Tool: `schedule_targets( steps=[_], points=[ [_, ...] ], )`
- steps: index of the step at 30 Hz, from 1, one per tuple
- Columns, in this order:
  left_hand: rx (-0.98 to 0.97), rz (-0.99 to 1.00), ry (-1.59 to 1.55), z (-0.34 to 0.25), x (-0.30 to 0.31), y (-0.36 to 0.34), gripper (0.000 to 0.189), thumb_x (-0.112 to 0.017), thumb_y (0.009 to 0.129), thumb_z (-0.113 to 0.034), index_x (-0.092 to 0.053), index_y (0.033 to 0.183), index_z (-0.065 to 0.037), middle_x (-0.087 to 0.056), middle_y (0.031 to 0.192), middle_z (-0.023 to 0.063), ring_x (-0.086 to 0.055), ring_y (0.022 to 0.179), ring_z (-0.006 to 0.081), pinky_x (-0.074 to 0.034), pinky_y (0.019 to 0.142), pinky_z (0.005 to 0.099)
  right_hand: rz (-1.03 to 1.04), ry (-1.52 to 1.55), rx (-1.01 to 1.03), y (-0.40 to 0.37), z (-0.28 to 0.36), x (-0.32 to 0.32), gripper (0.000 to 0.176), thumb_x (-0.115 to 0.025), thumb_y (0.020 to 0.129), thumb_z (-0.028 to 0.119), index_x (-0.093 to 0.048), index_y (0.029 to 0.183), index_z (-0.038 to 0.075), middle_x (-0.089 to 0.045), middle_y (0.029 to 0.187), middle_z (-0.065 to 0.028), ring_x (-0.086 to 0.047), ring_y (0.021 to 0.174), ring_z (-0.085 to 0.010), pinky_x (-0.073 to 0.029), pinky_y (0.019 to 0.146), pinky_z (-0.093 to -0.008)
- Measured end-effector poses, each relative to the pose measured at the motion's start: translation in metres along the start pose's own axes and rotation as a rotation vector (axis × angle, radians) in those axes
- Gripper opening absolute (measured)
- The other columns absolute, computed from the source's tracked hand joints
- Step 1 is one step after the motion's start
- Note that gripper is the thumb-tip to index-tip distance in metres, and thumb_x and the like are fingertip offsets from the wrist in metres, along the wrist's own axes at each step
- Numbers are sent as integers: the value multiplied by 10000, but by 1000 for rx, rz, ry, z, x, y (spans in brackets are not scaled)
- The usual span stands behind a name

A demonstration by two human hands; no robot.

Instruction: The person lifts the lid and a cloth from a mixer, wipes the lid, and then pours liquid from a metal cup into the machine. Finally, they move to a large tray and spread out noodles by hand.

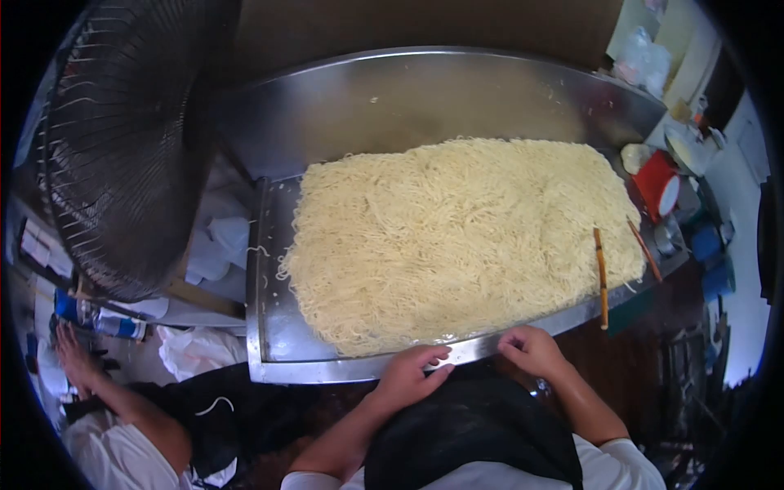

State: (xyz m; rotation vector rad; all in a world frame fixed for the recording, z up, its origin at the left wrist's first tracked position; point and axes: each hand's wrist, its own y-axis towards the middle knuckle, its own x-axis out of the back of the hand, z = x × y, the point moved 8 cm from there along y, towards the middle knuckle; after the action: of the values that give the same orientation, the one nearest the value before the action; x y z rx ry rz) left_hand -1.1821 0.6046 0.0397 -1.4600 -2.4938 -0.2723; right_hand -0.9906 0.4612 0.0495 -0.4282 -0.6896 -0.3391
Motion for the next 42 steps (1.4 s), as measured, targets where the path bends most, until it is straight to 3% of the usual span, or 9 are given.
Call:
schedule_targets(
  steps=[1, 2, 10, 18, 25, 31, 42],
  points=[
    [-7, 9, 20, -6, -5, 3, 329, -736, 849, -248, -670, 1119, -72, -698, 1018, 131, -685, 854, 235, -542, 749, 336, -1, 46, -26, -1, -7, 4, 214, -675, 847, 271, -688, 902, 65, -683, 807, -114, -667, 761, -268, -512, 693, -365],
    [-35, 13, 38, -9, -11, 6, 319, -740, 859, -172, -649, 1144, -59, -685, 1044, 111, -674, 880, 173, -542, 748, 289, -7, 42, -20, 0, -12, 9, 215, -675, 845, 275, -692, 895, 66, -686, 813, -115, -669, 765, -263, -512, 693, -359],
    [-46, 84, 112, -44, -63, 38, 325, -721, 875, -207, -649, 1155, -59, -688, 1052, 116, -684, 888, 186, -541, 760, 295, -58, 32, -31, -7, -59, 55, 220, -686, 833, 268, -695, 885, 55, -687, 816, -122, -670, 768, -270, -514, 693, -359],
    [-96, -61, 230, -64, -72, 54, 305, -720, 875, -210, -654, 1135, -67, -688, 1057, 122, -694, 880, 201, -551, 757, 310, -35, 70, 16, 7, -86, 74, 213, -698, 833, 252, -700, 880, 44, -682, 790, -118, -661, 717, -224, -517, 667, -338],
    [63, -146, 218, -49, -71, 43, 319, -698, 890, -235, -641, 1162, -80, -683, 1027, 130, -692, 893, 219, -557, 763, 332, 20, 97, 104, 29, -85, 63, 183, -704, 823, 205, -696, 845, 24, -681, 761, -105, -652, 690, -196, -514, 653, -319],
    [39, -142, 208, -58, -70, 41, 349, -678, 899, -277, -636, 1177, -69, -680, 1026, 127, -685, 882, 239, -560, 718, 336, 55, 167, 93, 42, -90, 48, 122, -722, 800, 137, -685, 820, 23, -662, 718, -77, -620, 657, -147, -499, 626, -297],
    [20, -125, 224, -51, -66, 39, 335, -682, 896, -263, -636, 1152, -52, -679, 1001, 135, -678, 902, 257, -547, 748, 359, 18, 231, 110, 42, -91, 42, 122, -719, 805, 124, -669, 797, 14, -639, 686, -65, -588, 617, -134, -478, 591, -284]
  ],
)
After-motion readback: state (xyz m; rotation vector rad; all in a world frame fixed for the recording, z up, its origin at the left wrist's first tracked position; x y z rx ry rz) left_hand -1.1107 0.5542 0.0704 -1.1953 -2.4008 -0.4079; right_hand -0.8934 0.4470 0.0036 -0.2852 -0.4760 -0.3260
